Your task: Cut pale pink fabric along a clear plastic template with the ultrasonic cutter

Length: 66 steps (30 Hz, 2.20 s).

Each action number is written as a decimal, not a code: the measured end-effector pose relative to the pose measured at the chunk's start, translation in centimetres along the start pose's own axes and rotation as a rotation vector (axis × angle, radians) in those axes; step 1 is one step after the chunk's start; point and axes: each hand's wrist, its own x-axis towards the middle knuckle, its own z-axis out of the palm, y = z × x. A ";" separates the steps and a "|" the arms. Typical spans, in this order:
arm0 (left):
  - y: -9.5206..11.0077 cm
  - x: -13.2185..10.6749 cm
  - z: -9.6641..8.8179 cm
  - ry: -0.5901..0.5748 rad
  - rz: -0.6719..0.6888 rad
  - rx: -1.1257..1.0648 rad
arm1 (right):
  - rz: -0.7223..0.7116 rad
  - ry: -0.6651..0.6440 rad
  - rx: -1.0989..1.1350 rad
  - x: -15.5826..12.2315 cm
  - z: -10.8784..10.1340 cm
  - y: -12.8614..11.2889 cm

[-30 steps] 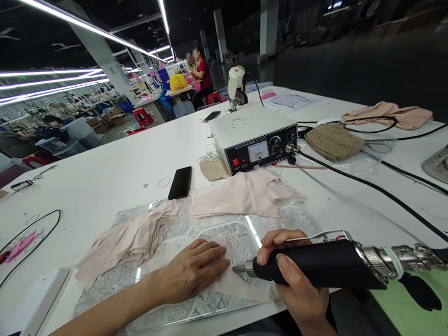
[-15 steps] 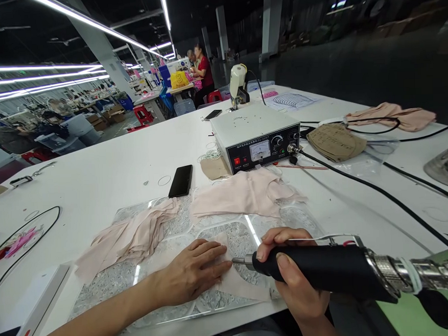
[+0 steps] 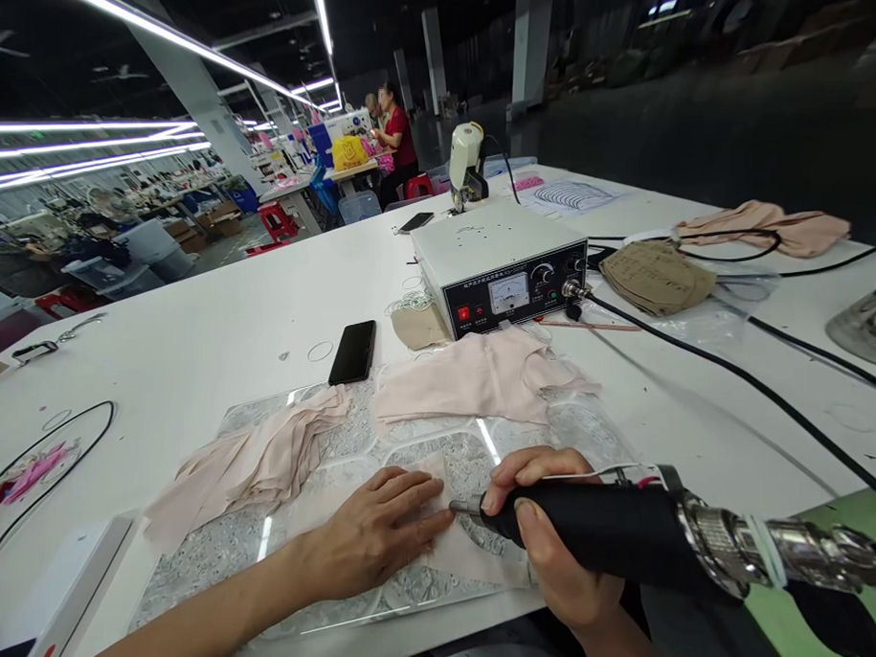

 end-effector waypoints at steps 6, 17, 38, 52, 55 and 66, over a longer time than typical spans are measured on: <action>-0.2 -0.1 0.1 -0.020 0.006 -0.003 | -0.024 -0.031 -0.006 -0.1 0.0 0.4; -1.8 -0.2 -0.7 -0.106 0.036 -0.024 | 0.118 0.064 0.066 -2.2 -1.9 -3.7; 2.2 -0.4 -0.2 -0.019 -0.012 -0.061 | 0.129 0.095 -0.048 -4.0 -1.7 -4.3; 2.7 -0.6 0.2 -0.008 -0.053 -0.061 | 0.131 0.108 -0.043 -5.1 -1.6 -3.8; 2.9 -0.7 0.3 -0.005 -0.063 -0.057 | 0.107 0.109 -0.023 -5.3 -1.6 -3.6; 3.0 -0.6 0.0 0.000 -0.076 -0.083 | 0.118 0.048 -0.001 -5.1 -2.2 -3.4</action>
